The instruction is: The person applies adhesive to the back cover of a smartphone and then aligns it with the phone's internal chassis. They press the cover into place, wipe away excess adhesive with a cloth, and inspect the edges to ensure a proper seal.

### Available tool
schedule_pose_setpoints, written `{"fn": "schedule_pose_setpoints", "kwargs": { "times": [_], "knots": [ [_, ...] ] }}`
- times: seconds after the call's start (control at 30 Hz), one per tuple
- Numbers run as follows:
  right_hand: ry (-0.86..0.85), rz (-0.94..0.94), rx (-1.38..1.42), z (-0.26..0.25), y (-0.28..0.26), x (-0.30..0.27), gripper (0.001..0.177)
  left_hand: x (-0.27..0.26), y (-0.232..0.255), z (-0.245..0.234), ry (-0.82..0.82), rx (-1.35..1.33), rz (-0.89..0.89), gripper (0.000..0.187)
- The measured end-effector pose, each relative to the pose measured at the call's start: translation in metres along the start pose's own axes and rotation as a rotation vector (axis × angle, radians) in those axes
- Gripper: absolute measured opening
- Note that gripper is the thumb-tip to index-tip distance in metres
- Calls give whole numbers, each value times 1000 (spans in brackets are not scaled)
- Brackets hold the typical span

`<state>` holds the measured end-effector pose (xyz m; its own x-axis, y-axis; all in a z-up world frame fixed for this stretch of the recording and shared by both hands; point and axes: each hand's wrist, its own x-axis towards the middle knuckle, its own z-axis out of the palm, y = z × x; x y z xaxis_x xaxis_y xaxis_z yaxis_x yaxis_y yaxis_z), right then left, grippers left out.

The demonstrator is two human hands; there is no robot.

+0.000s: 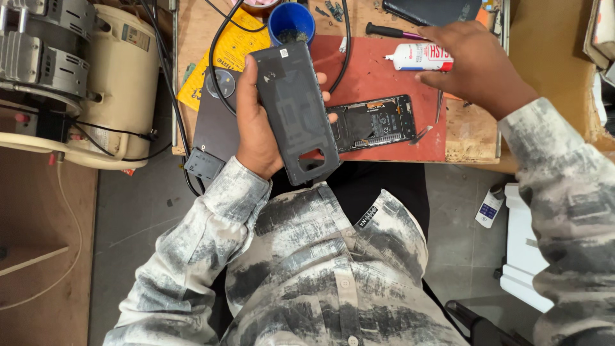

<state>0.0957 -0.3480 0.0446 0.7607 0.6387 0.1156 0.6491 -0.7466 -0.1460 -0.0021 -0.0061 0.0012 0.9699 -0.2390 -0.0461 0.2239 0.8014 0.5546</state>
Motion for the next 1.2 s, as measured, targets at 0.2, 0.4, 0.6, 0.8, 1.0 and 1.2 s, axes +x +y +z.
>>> {"fn": "schedule_pose_setpoints", "kwargs": {
  "times": [0.2,0.4,0.6,0.8,1.0,1.2],
  "knots": [
    [268,90,192,1,-44,-29,45,-1,0,3,-24,-17,-14,87],
    [380,256,814,58,-135,-72,54,-5,-17,26,20,-148,-13,99],
    [569,310,1135,81,-181,-83,97,-8,-46,57,19,-308,-22,96],
    [785,273,1291,70,-176,-62,109,5,-72,77,-291,-706,-67,90],
    [890,237,1271,58,-173,-41,109,8,-82,100,-86,-482,-43,94],
    [910,224,1102,45,-162,-38,100,4,-82,101,-90,-443,-18,95]
  ]
}}
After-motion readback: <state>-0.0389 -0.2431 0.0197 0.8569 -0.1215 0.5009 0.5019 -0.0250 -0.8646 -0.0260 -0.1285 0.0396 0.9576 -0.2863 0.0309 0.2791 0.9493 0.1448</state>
